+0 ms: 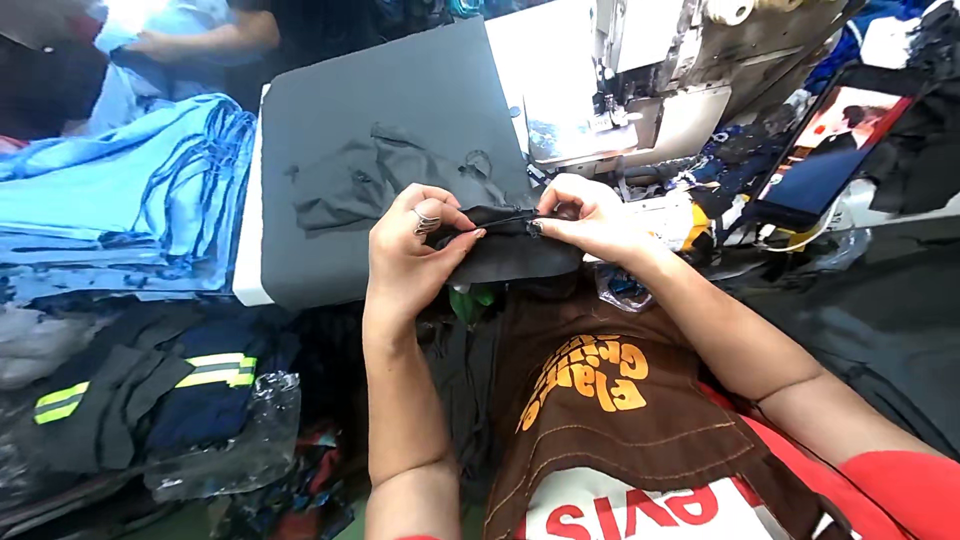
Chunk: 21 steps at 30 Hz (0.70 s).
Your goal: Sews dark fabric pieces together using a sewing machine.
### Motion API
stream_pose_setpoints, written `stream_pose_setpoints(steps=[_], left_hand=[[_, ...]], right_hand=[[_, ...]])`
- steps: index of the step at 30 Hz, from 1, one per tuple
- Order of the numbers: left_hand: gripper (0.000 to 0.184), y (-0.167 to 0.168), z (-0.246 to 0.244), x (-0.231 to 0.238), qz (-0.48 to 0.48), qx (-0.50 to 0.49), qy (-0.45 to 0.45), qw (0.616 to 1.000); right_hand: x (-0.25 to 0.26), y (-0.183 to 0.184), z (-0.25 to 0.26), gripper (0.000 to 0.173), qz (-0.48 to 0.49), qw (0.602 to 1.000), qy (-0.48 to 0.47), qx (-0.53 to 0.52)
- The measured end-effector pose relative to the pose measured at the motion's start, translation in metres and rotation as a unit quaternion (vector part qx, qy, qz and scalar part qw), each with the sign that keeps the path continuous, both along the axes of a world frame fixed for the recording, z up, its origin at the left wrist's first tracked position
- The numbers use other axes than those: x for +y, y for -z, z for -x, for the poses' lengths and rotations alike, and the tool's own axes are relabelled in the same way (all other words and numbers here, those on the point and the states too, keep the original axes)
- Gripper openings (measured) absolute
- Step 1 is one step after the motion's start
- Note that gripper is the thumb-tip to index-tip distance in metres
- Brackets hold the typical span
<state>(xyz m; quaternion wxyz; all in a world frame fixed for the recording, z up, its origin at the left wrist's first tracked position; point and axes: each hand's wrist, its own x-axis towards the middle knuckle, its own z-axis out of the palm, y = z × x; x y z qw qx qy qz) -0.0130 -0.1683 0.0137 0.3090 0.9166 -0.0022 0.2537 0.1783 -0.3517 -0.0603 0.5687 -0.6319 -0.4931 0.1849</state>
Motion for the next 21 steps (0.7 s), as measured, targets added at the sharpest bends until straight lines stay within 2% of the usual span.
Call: stream_pose_setpoints(steps=[6, 10, 12, 14, 18, 19, 21], left_hand=[[0.012, -0.009, -0.017, -0.009, -0.029, -0.018, -0.003, 0.999], [0.029, -0.015, -0.022, -0.022, -0.146, 0.017, -0.062, 0.987], [0.022, -0.011, -0.035, -0.019, -0.190, 0.039, -0.083, 0.977], [0.017, -0.006, -0.053, -0.009, -0.154, 0.069, -0.051, 0.984], [0.012, -0.010, -0.119, -0.008, 0.029, 0.106, 0.041, 0.993], [0.015, -0.013, -0.138, -0.012, 0.039, 0.099, 0.056, 0.993], [0.022, -0.017, -0.172, -0.022, -0.004, 0.076, 0.057, 0.995]], right_hand=[[-0.015, -0.013, 0.005, 0.016, 0.021, 0.997, 0.061, 0.047], [-0.020, -0.003, 0.003, 0.025, -0.005, 0.995, 0.083, 0.046], [-0.023, 0.007, -0.001, 0.021, -0.020, 0.995, 0.086, 0.048], [-0.030, 0.012, -0.006, 0.017, -0.027, 0.994, 0.079, 0.071], [-0.046, 0.001, -0.021, 0.026, -0.102, 0.975, 0.035, 0.196], [-0.051, -0.004, -0.027, 0.030, -0.127, 0.969, 0.041, 0.206], [-0.059, -0.010, -0.042, 0.036, -0.169, 0.963, 0.083, 0.194]])
